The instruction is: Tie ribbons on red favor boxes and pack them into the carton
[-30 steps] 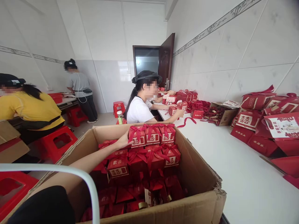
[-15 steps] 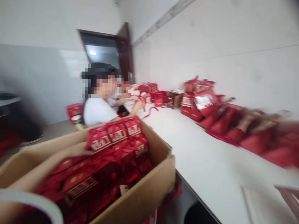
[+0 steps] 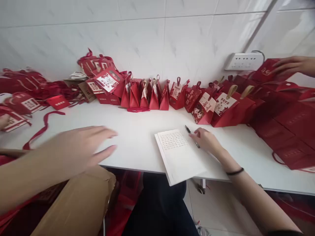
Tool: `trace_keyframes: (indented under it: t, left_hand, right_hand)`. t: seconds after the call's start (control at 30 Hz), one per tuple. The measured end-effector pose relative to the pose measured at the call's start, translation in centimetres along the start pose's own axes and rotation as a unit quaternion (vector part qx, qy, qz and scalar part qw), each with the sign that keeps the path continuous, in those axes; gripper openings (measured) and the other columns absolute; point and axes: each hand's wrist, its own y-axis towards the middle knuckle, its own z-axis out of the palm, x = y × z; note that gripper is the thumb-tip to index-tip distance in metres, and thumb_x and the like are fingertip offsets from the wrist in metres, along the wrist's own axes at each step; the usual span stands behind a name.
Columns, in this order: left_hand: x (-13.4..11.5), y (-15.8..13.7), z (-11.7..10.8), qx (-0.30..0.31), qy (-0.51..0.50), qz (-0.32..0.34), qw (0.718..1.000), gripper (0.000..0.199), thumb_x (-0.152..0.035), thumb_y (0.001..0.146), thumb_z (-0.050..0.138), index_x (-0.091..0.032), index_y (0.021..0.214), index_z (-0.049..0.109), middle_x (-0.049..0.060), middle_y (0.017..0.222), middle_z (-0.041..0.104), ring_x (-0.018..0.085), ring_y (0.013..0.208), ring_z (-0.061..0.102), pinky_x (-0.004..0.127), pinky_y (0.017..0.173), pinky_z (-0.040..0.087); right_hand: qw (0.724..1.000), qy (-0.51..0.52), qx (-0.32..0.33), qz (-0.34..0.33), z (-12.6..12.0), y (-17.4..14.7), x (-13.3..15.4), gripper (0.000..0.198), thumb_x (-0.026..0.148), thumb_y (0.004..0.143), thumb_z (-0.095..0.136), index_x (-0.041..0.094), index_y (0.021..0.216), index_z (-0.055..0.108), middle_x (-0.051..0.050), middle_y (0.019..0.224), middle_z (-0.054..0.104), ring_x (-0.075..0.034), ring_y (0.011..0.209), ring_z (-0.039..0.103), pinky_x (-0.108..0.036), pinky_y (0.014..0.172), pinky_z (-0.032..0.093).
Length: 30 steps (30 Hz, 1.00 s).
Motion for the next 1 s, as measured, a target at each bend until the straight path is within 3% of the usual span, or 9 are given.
trace_keyframes:
  t: [0.1,0.2,0.3,0.37,0.47,0.57,0.63,0.8,1.0]
  left_hand:
    - [-4.6,7.8,2.1,0.108,0.024,0.093,0.989,0.03,-0.033,0.085,0.04,-0.019,0.1,0.062,0.005,0.101,0.064,0.024,0.094,0.06,0.037,0.083,0.045]
    - [-9.0,14.6,6.8,0.107,-0.046,0.135,0.984,0.03,-0.03,0.086,0.042,-0.015,0.103,0.06,0.009,0.102,0.062,0.024,0.102,0.055,0.034,0.087,0.044]
    - [-11.5,18.2,11.2,0.064,-0.123,0.15,0.979,0.032,-0.035,0.086,0.045,-0.013,0.106,0.058,0.01,0.106,0.059,0.024,0.108,0.051,0.034,0.092,0.041]
    - [-12.1,19.1,13.3,0.036,-0.179,0.148,0.972,0.033,-0.038,0.085,0.048,-0.015,0.105,0.058,0.009,0.105,0.058,0.023,0.106,0.05,0.034,0.091,0.041]
    - [-11.9,19.3,15.3,0.021,-0.255,0.131,0.958,0.035,-0.044,0.082,0.052,-0.016,0.102,0.058,0.006,0.098,0.057,0.022,0.101,0.05,0.034,0.09,0.04]
    - [-11.5,19.2,16.2,0.028,-0.273,0.138,0.952,0.04,-0.048,0.079,0.056,-0.016,0.102,0.059,0.007,0.101,0.055,0.023,0.102,0.049,0.036,0.092,0.038]
    - [-11.4,19.1,16.5,0.034,-0.26,0.151,0.953,0.042,-0.049,0.079,0.056,-0.016,0.103,0.059,0.007,0.104,0.054,0.024,0.103,0.047,0.037,0.092,0.037]
    - [-11.6,19.4,17.2,0.018,-0.244,0.149,0.958,0.036,-0.045,0.081,0.054,-0.018,0.104,0.059,0.007,0.103,0.053,0.023,0.102,0.046,0.037,0.091,0.035]
    - [-10.8,19.7,17.6,-0.002,-0.253,0.119,0.96,0.029,-0.039,0.084,0.05,-0.017,0.1,0.06,0.009,0.101,0.053,0.024,0.099,0.045,0.039,0.089,0.035]
  right_hand:
    - [1.0,-0.01,0.002,-0.024,1.2,0.2,0.3,0.027,0.028,0.082,0.052,0.014,0.106,0.05,-0.004,0.071,0.059,-0.021,0.065,0.056,-0.028,0.058,0.038]
    - [0.997,0.035,0.007,-0.062,1.4,0.1,-0.2,0.037,0.018,0.08,0.043,0.014,0.116,0.047,0.0,0.064,0.053,-0.018,0.061,0.053,-0.027,0.06,0.039]
    - [0.979,0.194,-0.006,-0.063,1.0,-0.4,-1.2,0.033,0.021,0.077,0.04,0.016,0.105,0.056,0.002,0.058,0.048,-0.015,0.053,0.047,-0.026,0.056,0.039]
    - [0.942,0.332,-0.01,-0.039,0.6,-0.6,-1.6,0.028,0.027,0.076,0.041,0.016,0.093,0.06,0.001,0.057,0.05,-0.014,0.051,0.047,-0.026,0.053,0.038]
    - [0.859,0.512,0.015,-0.025,-0.1,-0.8,-1.5,0.026,0.036,0.073,0.053,0.018,0.09,0.06,-0.002,0.064,0.059,-0.017,0.061,0.055,-0.029,0.059,0.043]
    - [0.789,0.611,0.058,-0.022,-0.5,-0.7,-1.0,0.03,0.037,0.067,0.07,0.023,0.091,0.057,-0.001,0.073,0.064,-0.017,0.07,0.058,-0.033,0.068,0.045]
    - [0.76,0.645,0.073,-0.019,-0.6,-0.6,-0.6,0.033,0.042,0.065,0.075,0.025,0.086,0.055,0.004,0.062,0.061,-0.015,0.059,0.055,-0.032,0.064,0.045]
    - [0.75,0.653,0.104,0.019,-0.2,-1.4,2.1,0.041,0.058,0.075,0.065,0.023,0.074,0.044,0.014,0.032,0.029,-0.006,0.028,0.019,-0.023,0.04,0.027]
    - [0.733,0.641,0.226,0.039,1.6,-1.5,6.7,0.036,0.042,0.085,0.058,0.02,0.067,0.037,0.011,0.041,0.036,-0.006,0.032,0.033,-0.02,0.038,0.029]
